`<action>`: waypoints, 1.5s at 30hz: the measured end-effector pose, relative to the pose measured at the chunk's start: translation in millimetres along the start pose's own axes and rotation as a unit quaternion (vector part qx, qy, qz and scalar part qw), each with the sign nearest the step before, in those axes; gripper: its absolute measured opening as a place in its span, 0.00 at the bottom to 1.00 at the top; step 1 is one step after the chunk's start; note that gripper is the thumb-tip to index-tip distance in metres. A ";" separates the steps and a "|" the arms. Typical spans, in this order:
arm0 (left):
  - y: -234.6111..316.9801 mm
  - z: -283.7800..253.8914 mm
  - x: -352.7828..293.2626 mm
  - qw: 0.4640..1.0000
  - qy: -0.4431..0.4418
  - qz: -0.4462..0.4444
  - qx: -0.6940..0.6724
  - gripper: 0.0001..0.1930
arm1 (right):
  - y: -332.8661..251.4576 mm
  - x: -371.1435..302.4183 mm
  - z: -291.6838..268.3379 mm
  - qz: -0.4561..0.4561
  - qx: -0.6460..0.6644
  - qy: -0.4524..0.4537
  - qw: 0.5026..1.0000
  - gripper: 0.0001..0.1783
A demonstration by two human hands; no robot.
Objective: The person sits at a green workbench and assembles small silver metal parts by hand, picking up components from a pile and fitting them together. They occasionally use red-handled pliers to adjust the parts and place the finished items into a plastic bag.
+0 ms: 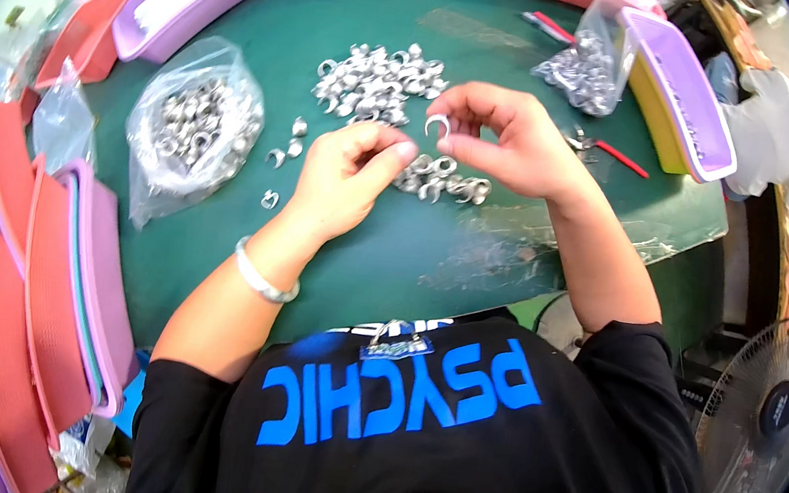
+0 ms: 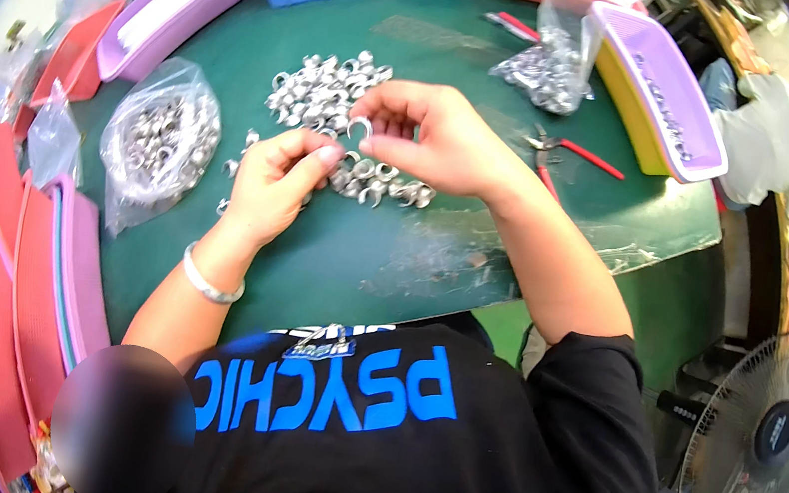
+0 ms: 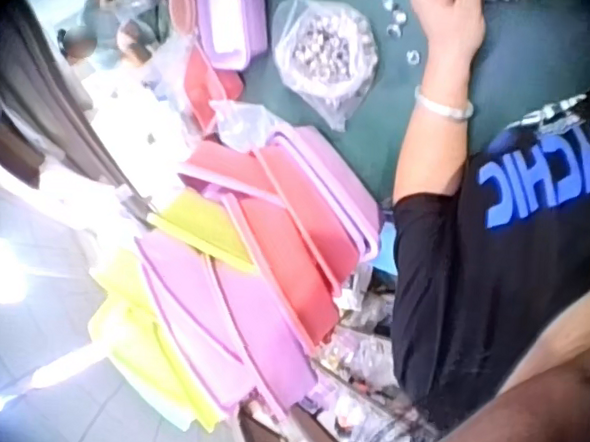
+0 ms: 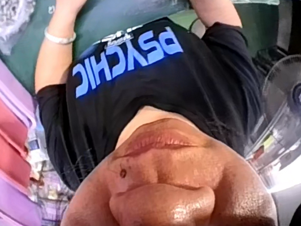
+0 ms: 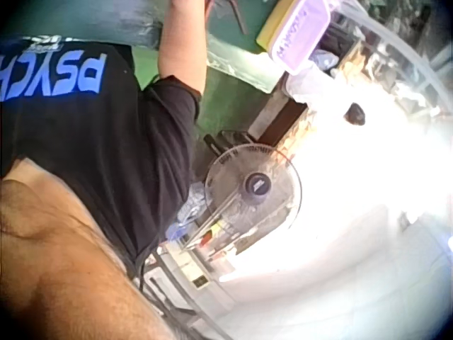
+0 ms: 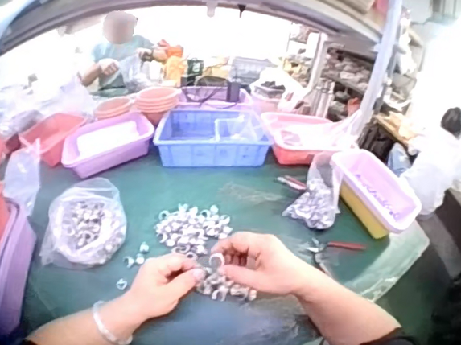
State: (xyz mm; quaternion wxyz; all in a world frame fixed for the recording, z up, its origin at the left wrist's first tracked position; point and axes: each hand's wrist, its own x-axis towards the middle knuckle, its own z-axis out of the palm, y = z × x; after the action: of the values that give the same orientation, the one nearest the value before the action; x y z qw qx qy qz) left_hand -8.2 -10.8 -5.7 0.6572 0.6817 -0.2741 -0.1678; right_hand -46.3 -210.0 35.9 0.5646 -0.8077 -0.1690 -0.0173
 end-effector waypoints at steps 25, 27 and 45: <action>-6.6 -4.8 3.1 1.000 0.013 0.002 0.022 0.08 | 14.7 -15.0 -13.2 -0.061 -0.356 -0.083 0.929 0.11; -5.0 -4.4 2.8 1.000 0.013 0.000 0.018 0.08 | 19.1 -14.1 -7.2 -0.028 -0.337 -0.103 0.936 0.13; -10.5 -2.7 1.9 0.999 0.006 0.009 0.035 0.06 | 24.6 -11.8 -6.6 -0.022 -0.249 -0.106 0.962 0.10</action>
State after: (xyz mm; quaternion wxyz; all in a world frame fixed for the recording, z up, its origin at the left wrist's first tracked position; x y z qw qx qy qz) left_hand -3.5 -10.0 -15.6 0.6359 0.7030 -0.2820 -0.1476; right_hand -49.2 -226.6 13.4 0.3242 -0.9160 -0.2358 0.0142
